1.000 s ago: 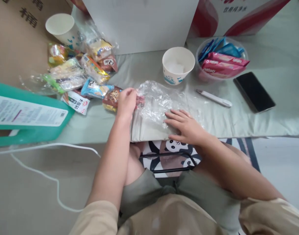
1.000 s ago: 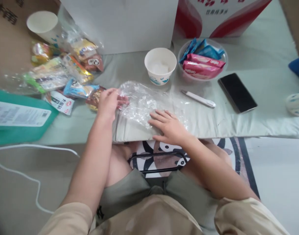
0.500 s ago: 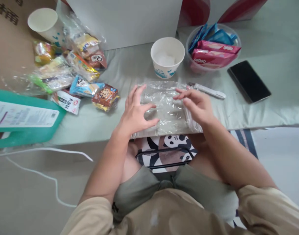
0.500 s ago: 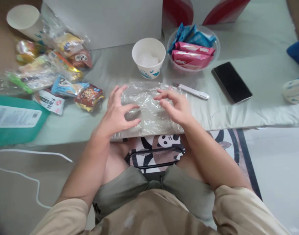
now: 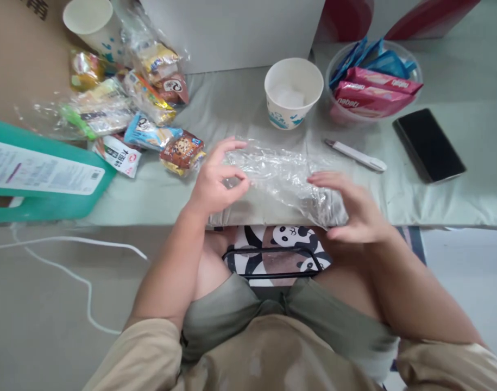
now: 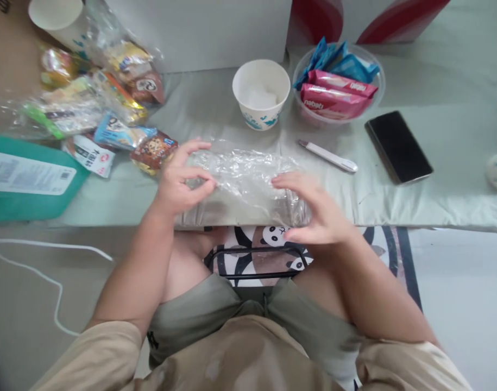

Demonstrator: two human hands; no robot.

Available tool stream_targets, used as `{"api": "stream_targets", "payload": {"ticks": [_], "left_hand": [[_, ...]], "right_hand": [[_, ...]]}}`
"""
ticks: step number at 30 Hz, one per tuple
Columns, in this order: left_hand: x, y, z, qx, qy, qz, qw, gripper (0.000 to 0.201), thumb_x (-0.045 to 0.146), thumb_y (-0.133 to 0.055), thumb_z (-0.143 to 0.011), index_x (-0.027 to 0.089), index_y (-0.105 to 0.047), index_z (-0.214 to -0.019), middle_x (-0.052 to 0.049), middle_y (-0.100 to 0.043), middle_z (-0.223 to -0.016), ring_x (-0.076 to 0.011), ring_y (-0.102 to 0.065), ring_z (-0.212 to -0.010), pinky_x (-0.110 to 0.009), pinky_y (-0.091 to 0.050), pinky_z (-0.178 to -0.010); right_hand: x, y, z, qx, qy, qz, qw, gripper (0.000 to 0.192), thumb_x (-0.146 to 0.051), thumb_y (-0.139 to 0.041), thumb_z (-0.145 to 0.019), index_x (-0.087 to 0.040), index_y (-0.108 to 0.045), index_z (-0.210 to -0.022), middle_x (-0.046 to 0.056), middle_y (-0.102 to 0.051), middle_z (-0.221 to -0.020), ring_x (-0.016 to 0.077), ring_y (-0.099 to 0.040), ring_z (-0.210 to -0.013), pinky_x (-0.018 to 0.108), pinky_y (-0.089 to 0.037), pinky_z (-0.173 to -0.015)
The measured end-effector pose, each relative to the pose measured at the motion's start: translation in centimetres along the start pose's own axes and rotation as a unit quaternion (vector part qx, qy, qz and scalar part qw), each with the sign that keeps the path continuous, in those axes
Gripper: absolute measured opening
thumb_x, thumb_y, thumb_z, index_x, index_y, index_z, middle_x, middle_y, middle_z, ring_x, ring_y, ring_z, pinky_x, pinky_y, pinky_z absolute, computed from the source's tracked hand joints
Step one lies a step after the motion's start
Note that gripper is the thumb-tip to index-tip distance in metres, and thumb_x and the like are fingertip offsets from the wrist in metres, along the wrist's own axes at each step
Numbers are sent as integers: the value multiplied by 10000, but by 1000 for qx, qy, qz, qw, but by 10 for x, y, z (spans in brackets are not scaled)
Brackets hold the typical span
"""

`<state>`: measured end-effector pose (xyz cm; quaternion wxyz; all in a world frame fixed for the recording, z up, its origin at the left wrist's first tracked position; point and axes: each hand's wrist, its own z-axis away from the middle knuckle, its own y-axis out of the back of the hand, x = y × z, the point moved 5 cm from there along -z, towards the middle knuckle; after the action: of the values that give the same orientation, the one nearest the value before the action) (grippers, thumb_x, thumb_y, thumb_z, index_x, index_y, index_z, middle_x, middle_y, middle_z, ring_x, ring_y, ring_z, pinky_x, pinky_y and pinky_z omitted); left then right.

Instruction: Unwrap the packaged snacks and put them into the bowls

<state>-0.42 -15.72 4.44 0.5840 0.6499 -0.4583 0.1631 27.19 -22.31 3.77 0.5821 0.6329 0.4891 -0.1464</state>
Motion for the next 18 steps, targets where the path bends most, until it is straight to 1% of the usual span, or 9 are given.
{"api": "stream_targets", "payload": {"ticks": [1, 2, 4, 6, 8, 10, 13, 16, 18], "left_hand": [[-3, 4, -2, 39, 18, 31, 999, 138, 242, -740, -776, 228, -691, -648, -71, -728, -1224, -280, -648, -1269, -470, -482, -1165], [-7, 7, -3, 73, 41, 60, 995, 151, 278, -718, -807, 228, -685, -669, -71, -748, -1090, -251, -703, -1129, -440, -539, -1086], [-16, 11, -4, 123, 98, 103, 982, 201, 353, -656, -871, 229, -667, -713, -54, -727, -866, -204, -722, -884, -384, -601, -913], [-23, 13, -2, 131, 151, 127, 972, 213, 390, -644, -879, 231, -622, -738, -37, -702, -783, -187, -708, -782, -347, -605, -808], [-24, 11, -1, 69, 167, 141, 973, 203, 363, -736, -798, 237, -580, -769, -34, -727, -838, -196, -730, -840, -341, -599, -839], [-20, 5, 1, -46, 152, 134, 978, 291, 283, -820, -681, 245, -584, -849, -34, -765, -961, -216, -747, -985, -344, -572, -952], [-21, -1, 7, -170, 153, 71, 971, 335, 245, -799, -673, 255, -639, -967, -33, -791, -1053, -232, -744, -1088, -344, -530, -1029], [-25, 6, 7, -145, 156, 49, 976, 123, 290, -740, -739, 240, -676, -830, -56, -800, -1008, -257, -740, -1097, -388, -525, -1053], [-24, 13, 5, -98, 136, 100, 981, 123, 309, -741, -736, 231, -649, -710, -76, -802, -1019, -269, -724, -1141, -413, -518, -1081]], "right_hand": [[-5, -12, -1, -78, 17, 2, 997, 803, -811, -690, -737, -246, -641, -1306, 150, -688, -1349, 376, -591, -1358, 582, -449, -1175], [-9, -21, -3, -112, 32, 11, 993, 767, -730, -738, -760, -236, -634, -1337, 158, -654, -1427, 381, -554, -1410, 587, -421, -1202], [-11, -26, -10, -86, 21, 30, 996, 468, -548, -719, -866, -249, -686, -1224, 136, -681, -1407, 346, -607, -1365, 561, -462, -1170], [-6, -25, -15, -18, -41, 15, 999, 192, -425, -646, -938, -261, -703, -1018, 100, -769, -1223, 288, -723, -1178, 500, -560, -1054], [4, -18, -15, 80, -103, -48, 990, 157, -404, -608, -961, -263, -653, -907, 71, -799, -1053, 255, -771, -1013, 469, -610, -955], [14, -12, -14, 149, -139, -125, 971, 217, -462, -561, -971, -267, -604, -885, 61, -799, -1005, 266, -776, -986, 508, -617, -944], [25, -9, -14, 126, -147, -155, 969, 346, -534, -438, -992, -264, -572, -822, 81, -793, -1136, 329, -720, -1195, 634, -548, -1052], [29, -6, -15, 46, -91, -83, 991, 413, -585, -478, -971, -258, -579, -739, 56, -690, -1417, 375, -477, -1497, 709, -392, -1190], [32, -3, -15, 37, -63, -42, 996, 414, -593, -515, -962, -255, -599, -737, 30, -596, -1537, 377, -375, -1561, 708, -347, -1221]]}}
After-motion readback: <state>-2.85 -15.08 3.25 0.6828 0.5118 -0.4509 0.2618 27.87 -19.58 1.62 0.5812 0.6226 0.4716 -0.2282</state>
